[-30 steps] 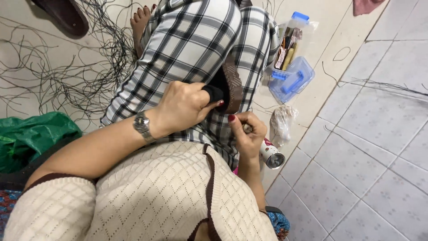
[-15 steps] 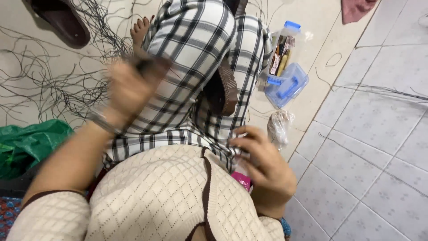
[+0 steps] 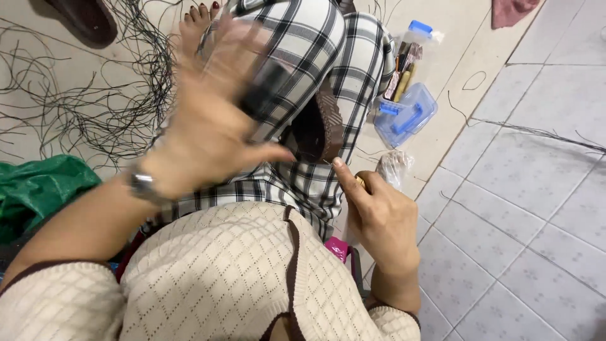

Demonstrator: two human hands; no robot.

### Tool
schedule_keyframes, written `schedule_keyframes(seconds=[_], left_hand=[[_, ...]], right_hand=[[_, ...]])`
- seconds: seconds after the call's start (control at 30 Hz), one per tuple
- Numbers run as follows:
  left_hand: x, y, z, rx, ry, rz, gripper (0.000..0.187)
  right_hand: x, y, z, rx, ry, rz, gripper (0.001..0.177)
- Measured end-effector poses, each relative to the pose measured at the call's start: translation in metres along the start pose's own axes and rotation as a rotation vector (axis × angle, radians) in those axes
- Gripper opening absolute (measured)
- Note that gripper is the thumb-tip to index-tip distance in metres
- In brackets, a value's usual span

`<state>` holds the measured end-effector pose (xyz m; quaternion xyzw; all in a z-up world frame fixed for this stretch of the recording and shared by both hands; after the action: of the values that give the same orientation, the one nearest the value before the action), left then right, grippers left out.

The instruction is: Hand-sewing a leather sandal to repair or assemble it using a needle and thread.

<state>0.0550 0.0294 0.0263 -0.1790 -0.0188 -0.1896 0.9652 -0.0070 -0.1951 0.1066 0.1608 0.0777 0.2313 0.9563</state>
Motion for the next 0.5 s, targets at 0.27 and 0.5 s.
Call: schedule_keyframes(seconds=[0.27, 0.5], left_hand=[[0.01, -0.077, -0.036, -0.068, -0.293, -0.328, 0.03], [0.015, -0.071, -0.028, -0.093, -0.318, -0.391, 0.025]], right_hand=[[-0.009, 0.009, -0.015, -0.382, 0.143, -0.136, 0.061], [0.002, -0.006, -0.009, 0.011, 0.024, -0.014, 0.048]])
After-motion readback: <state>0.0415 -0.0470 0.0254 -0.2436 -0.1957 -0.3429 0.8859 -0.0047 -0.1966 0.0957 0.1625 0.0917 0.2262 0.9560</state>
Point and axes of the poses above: each hand's wrist, its own x-axis towards the middle knuckle, its own z-axis out of the back of the hand, y = z × x, the point moved 7 cm from there along x, towards the middle knuckle, and after that the axes turned 10 degrees about x, right-handed, at the moved point
